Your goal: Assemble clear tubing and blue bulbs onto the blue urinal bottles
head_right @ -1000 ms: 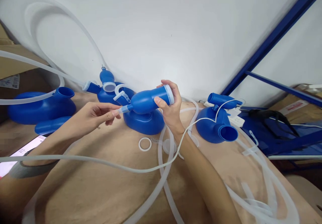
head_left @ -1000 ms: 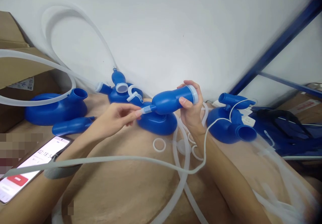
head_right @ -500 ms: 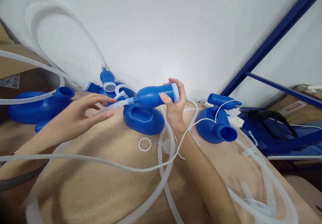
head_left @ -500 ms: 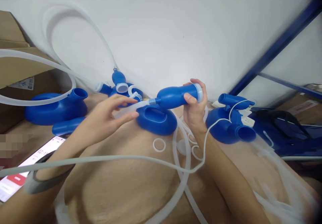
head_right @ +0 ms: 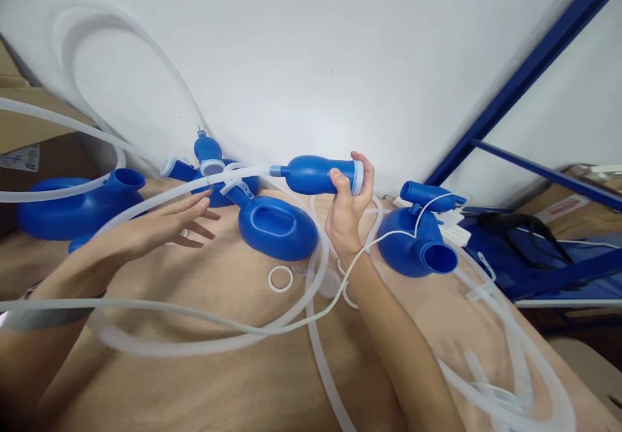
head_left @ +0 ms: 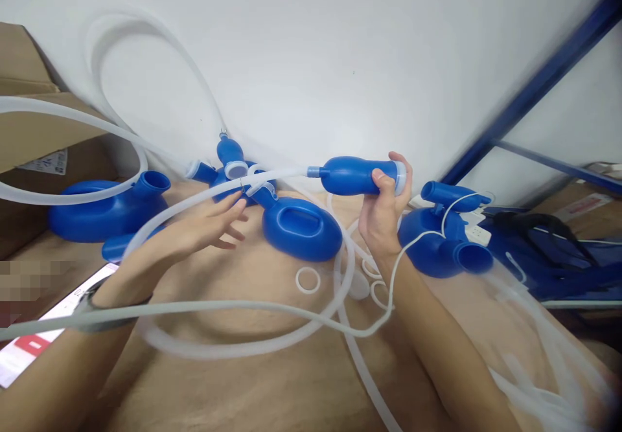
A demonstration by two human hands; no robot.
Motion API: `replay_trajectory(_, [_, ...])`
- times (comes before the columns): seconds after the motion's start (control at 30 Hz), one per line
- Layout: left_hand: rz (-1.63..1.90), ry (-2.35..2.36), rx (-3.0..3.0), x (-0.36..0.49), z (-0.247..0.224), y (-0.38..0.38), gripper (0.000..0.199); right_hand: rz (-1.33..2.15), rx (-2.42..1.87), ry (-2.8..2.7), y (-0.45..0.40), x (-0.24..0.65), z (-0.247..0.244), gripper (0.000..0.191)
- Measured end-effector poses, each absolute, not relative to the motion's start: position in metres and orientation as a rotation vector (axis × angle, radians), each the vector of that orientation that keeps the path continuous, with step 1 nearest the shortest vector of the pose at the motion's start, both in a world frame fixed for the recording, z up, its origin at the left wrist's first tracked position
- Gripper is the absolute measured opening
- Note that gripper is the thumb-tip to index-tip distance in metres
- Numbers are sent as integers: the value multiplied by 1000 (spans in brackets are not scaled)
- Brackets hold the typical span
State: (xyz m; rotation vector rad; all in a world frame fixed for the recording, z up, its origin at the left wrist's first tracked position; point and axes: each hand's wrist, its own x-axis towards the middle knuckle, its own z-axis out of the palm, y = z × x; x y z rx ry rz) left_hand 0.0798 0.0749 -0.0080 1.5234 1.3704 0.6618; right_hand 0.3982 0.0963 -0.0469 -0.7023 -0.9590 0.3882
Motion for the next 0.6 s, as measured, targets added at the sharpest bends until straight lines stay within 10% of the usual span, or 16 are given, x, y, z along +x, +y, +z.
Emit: replay_trajectory(0.6, [1113,810,1097,94,-41,106,37,276,-660,-1022,96,400,-42,43])
